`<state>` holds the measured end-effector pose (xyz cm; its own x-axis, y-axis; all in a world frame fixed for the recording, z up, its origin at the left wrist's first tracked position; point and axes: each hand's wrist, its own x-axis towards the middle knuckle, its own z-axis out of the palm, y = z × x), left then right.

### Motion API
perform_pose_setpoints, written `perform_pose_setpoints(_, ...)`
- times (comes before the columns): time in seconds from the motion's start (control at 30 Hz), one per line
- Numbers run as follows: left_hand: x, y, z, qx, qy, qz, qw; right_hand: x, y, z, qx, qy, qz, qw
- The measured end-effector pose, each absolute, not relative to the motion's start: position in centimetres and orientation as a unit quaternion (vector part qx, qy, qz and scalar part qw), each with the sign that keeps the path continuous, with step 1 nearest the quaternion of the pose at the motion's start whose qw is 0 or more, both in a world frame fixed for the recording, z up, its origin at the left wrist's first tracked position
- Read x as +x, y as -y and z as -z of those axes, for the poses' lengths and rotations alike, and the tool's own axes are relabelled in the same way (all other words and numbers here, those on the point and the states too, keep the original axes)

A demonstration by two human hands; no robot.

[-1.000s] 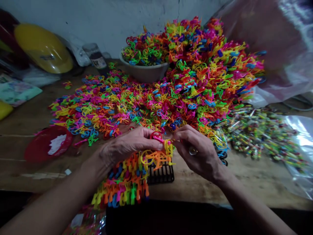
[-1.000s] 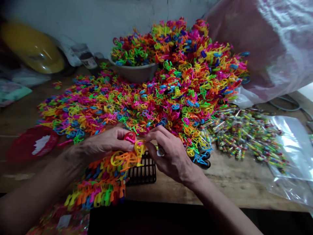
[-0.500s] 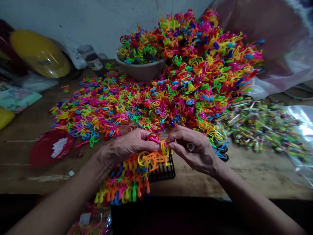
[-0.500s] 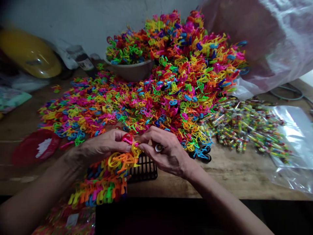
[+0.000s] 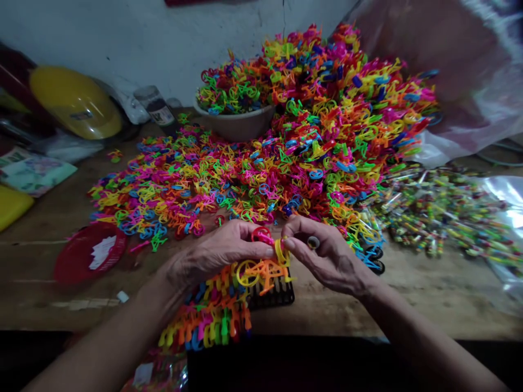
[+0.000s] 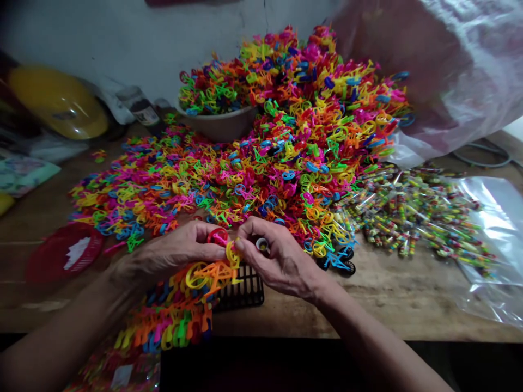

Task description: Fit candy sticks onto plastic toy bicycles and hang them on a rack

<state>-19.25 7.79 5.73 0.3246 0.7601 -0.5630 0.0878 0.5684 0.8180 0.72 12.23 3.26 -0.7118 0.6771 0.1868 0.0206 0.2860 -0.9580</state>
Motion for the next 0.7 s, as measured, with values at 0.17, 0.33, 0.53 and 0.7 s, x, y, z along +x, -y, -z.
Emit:
perform_pose_setpoints(0.17,-19.06,-7.78,-5.74,0.430,-0.562,-0.235,0.666,1.14,-12.46,-3.54,-0.268,0.735,-0.553,0.287)
perform_pose_setpoints(0.33,-18.79,-8.08,-6.38,0.431,-0.512,-0.253,0.698,1.45,-12.74,-3.43,-0.251,0.731,-0.563,0.291)
perform_pose_setpoints(0.53,-19.02,-8.09,-6.51,0.460,-0.515,-0.252,0.678,1.31,-13.21,-3.28,-0.237,0.729,-0.566,0.302)
perform_pose_setpoints(0.7,-19.11,-8.11,-6.51,0.468,-0.558,-0.230,0.645,0.68,-13.04,-3.76,-0.231,0.776,-0.489,0.324)
